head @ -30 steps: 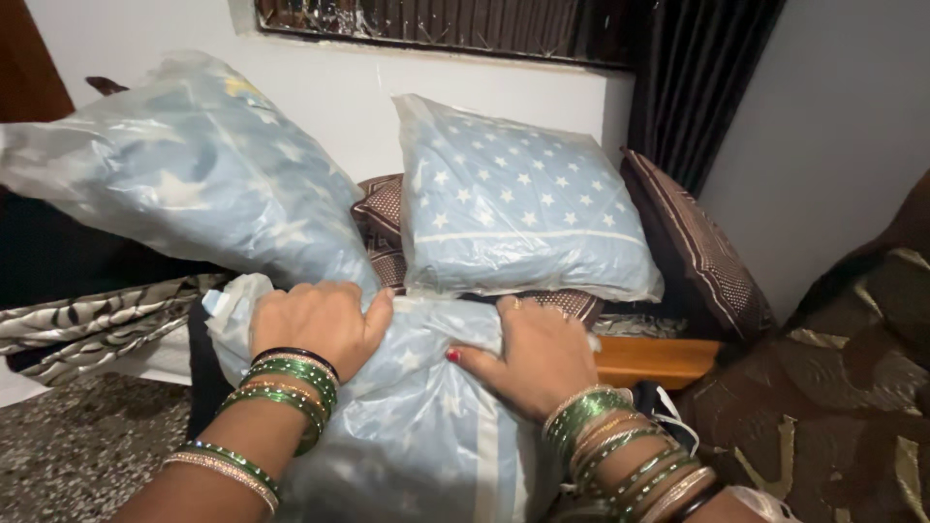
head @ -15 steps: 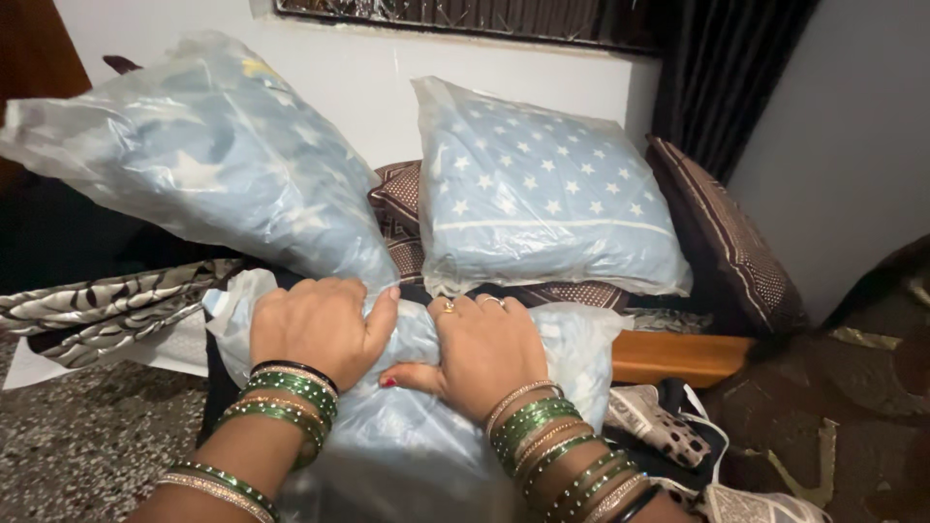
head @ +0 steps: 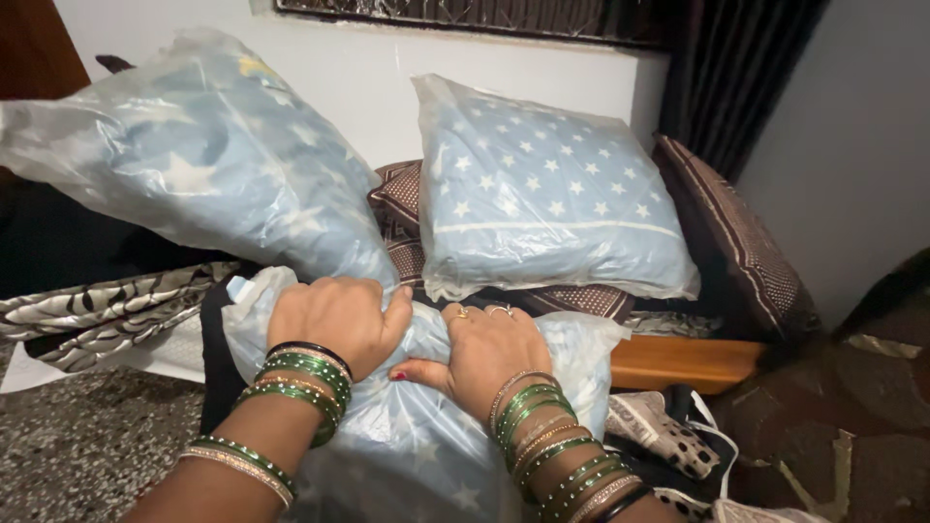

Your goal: The person manipulates pillows in plastic packaging, presses down on the plastic to test firmness, and handles a black fabric item.

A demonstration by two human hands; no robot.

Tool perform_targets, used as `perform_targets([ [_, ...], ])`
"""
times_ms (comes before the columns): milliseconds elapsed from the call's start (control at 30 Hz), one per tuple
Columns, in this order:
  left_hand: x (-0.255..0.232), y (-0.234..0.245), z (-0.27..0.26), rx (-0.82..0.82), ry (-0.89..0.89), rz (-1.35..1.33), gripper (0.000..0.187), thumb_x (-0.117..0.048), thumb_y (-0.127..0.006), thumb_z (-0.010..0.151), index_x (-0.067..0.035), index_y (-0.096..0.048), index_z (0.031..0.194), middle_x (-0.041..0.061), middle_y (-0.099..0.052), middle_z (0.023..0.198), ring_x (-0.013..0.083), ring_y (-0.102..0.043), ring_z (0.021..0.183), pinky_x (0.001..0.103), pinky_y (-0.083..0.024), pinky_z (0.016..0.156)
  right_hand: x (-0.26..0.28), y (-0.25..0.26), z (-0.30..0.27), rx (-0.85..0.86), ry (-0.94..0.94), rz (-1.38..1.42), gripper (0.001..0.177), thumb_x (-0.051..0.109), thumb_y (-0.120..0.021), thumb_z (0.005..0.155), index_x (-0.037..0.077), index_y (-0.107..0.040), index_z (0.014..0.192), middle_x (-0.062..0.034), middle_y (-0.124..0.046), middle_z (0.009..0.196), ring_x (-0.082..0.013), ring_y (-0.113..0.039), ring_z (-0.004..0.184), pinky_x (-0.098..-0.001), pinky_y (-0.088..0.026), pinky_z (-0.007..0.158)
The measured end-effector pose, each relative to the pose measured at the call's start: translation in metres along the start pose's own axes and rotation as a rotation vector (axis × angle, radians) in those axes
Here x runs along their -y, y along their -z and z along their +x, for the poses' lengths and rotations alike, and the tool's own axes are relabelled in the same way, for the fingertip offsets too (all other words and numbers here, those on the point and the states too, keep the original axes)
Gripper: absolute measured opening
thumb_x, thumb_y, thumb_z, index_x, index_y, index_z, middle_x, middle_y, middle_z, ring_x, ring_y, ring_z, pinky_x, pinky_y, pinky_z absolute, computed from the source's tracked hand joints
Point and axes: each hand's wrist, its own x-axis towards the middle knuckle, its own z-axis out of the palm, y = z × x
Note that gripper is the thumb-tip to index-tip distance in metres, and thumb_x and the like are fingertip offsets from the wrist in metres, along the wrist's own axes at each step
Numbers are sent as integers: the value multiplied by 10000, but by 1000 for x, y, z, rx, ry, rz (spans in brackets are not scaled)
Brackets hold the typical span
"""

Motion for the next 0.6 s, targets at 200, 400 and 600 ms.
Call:
perform_targets([
  [200, -8, 11, -11, 48, -27, 38, 488, -545, -466, 951, -160, -764, 922, 89, -753, 958, 288, -694, 972, 499, -495, 878, 0, 6, -11, -54, 16, 44, 799, 809, -647, 726, 49, -672, 973, -123, -715, 855, -319, -669, 864, -445, -486, 800],
  [400, 9, 38, -7, -216, -390, 127, 770, -752, -538, 805, -130, -641, 1246, 122, -680, 1169, 273, -587, 1184, 552, -358, 1087, -7, 21, -38, -57, -97, 110, 773, 800, -682, 699, 62, -676, 927, -136, -705, 866, -352, -665, 889, -470, -496, 823],
  [600, 51, 27, -16, -148, 22, -596, 1006, -655, -751, 665, -33, -505, 1417, 209, -624, 1324, 327, -565, 1260, 438, -417, 1073, -24, 25, -64, -208, -136, 204, 772, 759, -771, 639, 48, -719, 934, -179, -714, 848, -392, -668, 885, -492, -503, 820],
])
